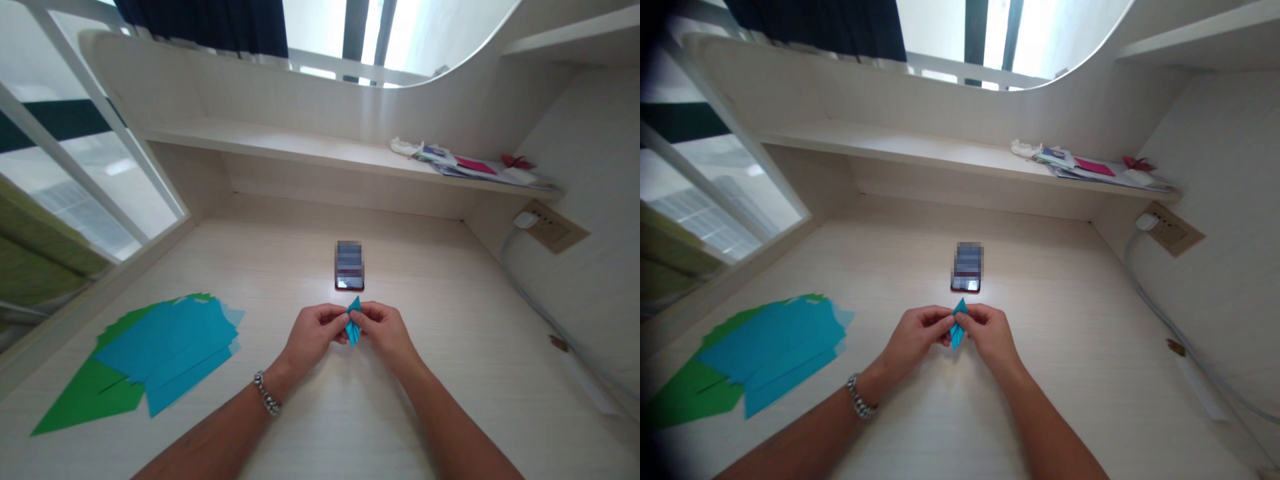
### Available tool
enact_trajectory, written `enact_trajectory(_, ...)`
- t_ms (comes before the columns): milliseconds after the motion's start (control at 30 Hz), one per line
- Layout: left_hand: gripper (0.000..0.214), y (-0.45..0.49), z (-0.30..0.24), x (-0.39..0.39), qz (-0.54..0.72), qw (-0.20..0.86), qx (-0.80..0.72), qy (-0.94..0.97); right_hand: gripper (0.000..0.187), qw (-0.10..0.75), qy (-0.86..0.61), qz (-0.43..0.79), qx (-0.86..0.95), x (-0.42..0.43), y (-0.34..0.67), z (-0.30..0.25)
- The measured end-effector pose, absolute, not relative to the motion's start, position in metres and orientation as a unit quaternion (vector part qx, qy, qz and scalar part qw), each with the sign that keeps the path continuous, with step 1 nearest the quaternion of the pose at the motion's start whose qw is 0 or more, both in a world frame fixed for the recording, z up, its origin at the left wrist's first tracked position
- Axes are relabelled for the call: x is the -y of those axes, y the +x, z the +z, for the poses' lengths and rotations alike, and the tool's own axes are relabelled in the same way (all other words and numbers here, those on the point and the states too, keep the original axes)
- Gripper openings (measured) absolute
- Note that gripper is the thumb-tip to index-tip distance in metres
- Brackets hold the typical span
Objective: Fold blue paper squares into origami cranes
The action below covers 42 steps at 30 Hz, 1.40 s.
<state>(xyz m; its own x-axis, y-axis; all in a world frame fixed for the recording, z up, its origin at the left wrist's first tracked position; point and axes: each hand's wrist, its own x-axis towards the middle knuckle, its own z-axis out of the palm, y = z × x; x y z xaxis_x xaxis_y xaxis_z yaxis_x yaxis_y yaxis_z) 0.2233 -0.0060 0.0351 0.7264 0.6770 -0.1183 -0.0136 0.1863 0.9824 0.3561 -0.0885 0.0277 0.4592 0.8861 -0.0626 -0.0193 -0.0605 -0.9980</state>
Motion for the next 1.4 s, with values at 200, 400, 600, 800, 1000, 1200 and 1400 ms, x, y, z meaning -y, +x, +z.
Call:
enact_trajectory(200, 0.035, 0.224, 0.034, 0.009, 0.265, 0.743, -0.276, 0.549, 0.029, 0.614, -0.609, 0.381, 0.326, 0.089, 0.353, 0.03)
enact_trajectory(400, 0.043, 0.223, 0.037, 0.012, 0.258, 0.771, -0.251, 0.526, 0.024, 0.624, -0.636, 0.303, 0.338, 0.09, 0.348, 0.036)
enact_trajectory(600, 0.039, 0.223, 0.038, 0.011, 0.258, 0.756, -0.26, 0.543, 0.024, 0.62, -0.638, 0.309, 0.337, 0.09, 0.347, 0.038)
enact_trajectory(800, 0.04, 0.224, 0.039, 0.012, 0.253, 0.764, -0.263, 0.532, 0.023, 0.619, -0.65, 0.29, 0.333, 0.089, 0.346, 0.037)
enact_trajectory(1000, 0.047, 0.223, 0.041, 0.013, 0.238, 0.773, -0.273, 0.52, 0.021, 0.623, -0.661, 0.253, 0.333, 0.091, 0.344, 0.038)
enact_trajectory(1200, 0.042, 0.223, 0.043, 0.016, 0.205, 0.782, -0.293, 0.511, 0.019, 0.623, -0.675, 0.213, 0.333, 0.092, 0.343, 0.038)
enact_trajectory(1400, 0.04, 0.22, 0.043, 0.016, 0.192, 0.788, -0.27, 0.518, 0.022, 0.63, -0.677, 0.201, 0.321, 0.092, 0.345, 0.038)
